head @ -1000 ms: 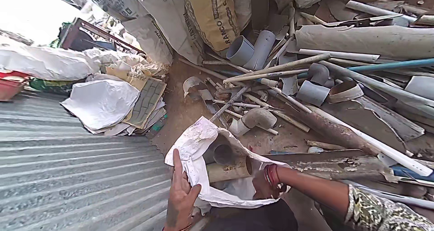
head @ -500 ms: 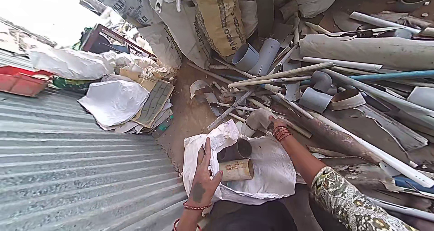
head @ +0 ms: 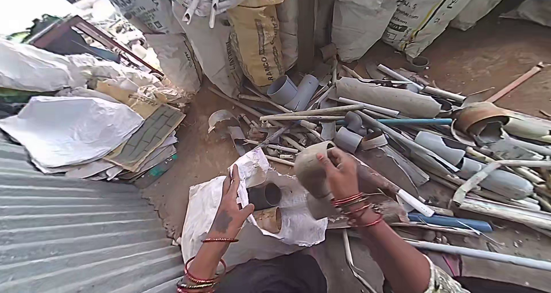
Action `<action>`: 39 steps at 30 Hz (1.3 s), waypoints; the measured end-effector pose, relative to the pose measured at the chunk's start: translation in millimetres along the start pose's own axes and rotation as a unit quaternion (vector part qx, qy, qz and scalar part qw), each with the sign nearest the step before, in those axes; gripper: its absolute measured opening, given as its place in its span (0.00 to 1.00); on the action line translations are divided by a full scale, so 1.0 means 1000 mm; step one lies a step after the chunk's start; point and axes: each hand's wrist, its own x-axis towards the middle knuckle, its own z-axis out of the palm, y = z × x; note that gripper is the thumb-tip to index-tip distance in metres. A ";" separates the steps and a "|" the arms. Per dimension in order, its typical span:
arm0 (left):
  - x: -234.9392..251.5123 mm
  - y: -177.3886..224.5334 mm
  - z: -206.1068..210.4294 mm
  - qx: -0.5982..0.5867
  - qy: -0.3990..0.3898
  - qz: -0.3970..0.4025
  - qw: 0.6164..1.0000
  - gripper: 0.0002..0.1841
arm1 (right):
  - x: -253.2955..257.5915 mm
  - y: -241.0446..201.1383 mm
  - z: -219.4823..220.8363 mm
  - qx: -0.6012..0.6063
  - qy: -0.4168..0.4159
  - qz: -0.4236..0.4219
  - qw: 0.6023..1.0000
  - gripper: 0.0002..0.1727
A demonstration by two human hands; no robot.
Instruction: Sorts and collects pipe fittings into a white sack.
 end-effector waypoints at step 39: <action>0.012 -0.002 -0.007 0.102 -0.057 0.015 0.993 0.60 | 0.071 0.061 0.020 -0.332 -0.376 -0.022 0.865 0.25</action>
